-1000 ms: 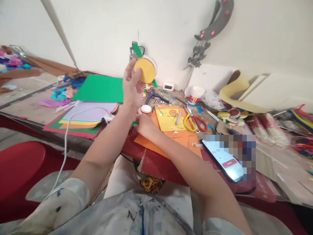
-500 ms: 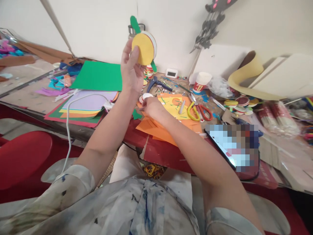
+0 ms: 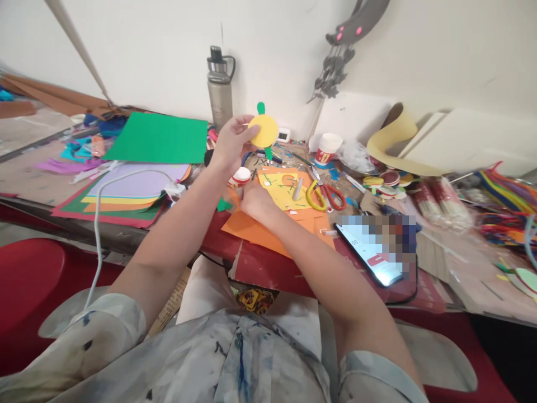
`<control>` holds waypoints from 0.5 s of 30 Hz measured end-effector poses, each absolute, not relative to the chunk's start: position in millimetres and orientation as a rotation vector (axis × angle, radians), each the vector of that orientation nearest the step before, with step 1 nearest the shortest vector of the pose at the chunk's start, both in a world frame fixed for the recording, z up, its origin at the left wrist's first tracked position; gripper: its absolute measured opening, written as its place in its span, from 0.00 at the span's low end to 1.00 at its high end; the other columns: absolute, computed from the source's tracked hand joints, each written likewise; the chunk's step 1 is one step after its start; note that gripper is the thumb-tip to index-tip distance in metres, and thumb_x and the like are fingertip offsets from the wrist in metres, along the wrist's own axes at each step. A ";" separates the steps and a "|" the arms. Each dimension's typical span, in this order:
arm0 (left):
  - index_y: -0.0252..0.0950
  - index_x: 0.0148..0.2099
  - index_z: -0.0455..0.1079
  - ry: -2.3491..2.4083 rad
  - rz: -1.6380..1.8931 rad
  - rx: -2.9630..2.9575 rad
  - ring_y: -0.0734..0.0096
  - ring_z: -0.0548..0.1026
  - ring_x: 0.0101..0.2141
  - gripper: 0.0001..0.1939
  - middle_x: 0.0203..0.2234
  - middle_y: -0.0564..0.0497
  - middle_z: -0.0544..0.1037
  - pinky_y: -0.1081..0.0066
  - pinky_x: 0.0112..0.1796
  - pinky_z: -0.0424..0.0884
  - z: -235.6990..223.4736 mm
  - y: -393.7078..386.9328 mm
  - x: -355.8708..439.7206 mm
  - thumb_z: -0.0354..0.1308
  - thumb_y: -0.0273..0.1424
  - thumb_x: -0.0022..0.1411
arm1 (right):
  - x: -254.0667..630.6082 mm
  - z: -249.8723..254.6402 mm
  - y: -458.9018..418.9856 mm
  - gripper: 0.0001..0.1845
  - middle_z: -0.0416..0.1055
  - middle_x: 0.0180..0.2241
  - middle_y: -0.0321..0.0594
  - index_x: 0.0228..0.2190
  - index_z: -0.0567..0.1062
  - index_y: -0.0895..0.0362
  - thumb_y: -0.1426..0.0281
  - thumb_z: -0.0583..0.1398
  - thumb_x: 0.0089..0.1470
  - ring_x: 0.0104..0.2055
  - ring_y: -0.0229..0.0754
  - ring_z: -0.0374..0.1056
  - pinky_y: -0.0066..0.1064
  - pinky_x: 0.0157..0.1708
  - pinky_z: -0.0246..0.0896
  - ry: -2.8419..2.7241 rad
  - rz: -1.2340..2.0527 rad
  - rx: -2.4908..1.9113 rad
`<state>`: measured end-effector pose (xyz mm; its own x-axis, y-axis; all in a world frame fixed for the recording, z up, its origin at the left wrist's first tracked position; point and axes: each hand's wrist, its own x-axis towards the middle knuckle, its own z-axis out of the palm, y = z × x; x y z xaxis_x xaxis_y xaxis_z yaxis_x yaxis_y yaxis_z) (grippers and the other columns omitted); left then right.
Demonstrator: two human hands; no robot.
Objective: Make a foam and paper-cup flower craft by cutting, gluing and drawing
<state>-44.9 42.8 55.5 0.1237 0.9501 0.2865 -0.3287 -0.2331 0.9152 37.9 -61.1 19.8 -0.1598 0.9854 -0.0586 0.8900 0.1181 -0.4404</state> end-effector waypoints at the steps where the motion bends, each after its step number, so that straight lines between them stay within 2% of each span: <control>1: 0.40 0.53 0.73 0.717 1.409 1.240 0.58 0.85 0.52 0.18 0.47 0.45 0.85 0.61 0.50 0.81 54.2 43.8 -45.2 0.73 0.36 0.65 | 39.6 22.5 -64.4 0.08 0.85 0.39 0.49 0.32 0.81 0.56 0.79 0.63 0.56 0.41 0.49 0.79 0.33 0.38 0.65 -2.125 0.547 -1.865; 6: 0.42 0.53 0.72 0.795 1.502 1.259 0.62 0.85 0.48 0.19 0.44 0.48 0.85 0.65 0.48 0.81 50.8 50.7 -46.9 0.73 0.38 0.64 | 75.6 32.7 -84.7 0.09 0.83 0.39 0.45 0.34 0.78 0.55 0.76 0.58 0.61 0.40 0.44 0.76 0.32 0.38 0.63 -1.975 0.493 -1.881; 10: 0.41 0.51 0.70 0.896 1.488 1.265 0.68 0.84 0.40 0.13 0.42 0.49 0.84 0.70 0.40 0.80 44.0 52.1 -37.8 0.67 0.31 0.67 | 132.3 28.2 -99.0 0.01 0.77 0.29 0.37 0.30 0.74 0.54 0.71 0.61 0.53 0.30 0.40 0.70 0.31 0.33 0.61 -1.528 0.634 -1.751; 13: 0.40 0.48 0.69 1.013 1.372 1.340 0.71 0.81 0.33 0.12 0.40 0.50 0.83 0.70 0.34 0.77 29.0 48.1 -27.2 0.66 0.27 0.64 | 164.0 18.2 -98.8 0.13 0.73 0.25 0.31 0.35 0.72 0.52 0.64 0.64 0.46 0.23 0.36 0.61 0.29 0.25 0.53 -1.155 0.709 -1.556; 15: 0.38 0.43 0.69 1.099 1.143 1.431 0.70 0.79 0.27 0.13 0.35 0.51 0.81 0.67 0.33 0.76 15.2 44.0 -22.8 0.70 0.28 0.60 | 172.9 11.3 -94.2 0.20 0.72 0.25 0.28 0.40 0.69 0.51 0.60 0.64 0.45 0.20 0.34 0.57 0.28 0.24 0.50 -1.079 0.685 -1.432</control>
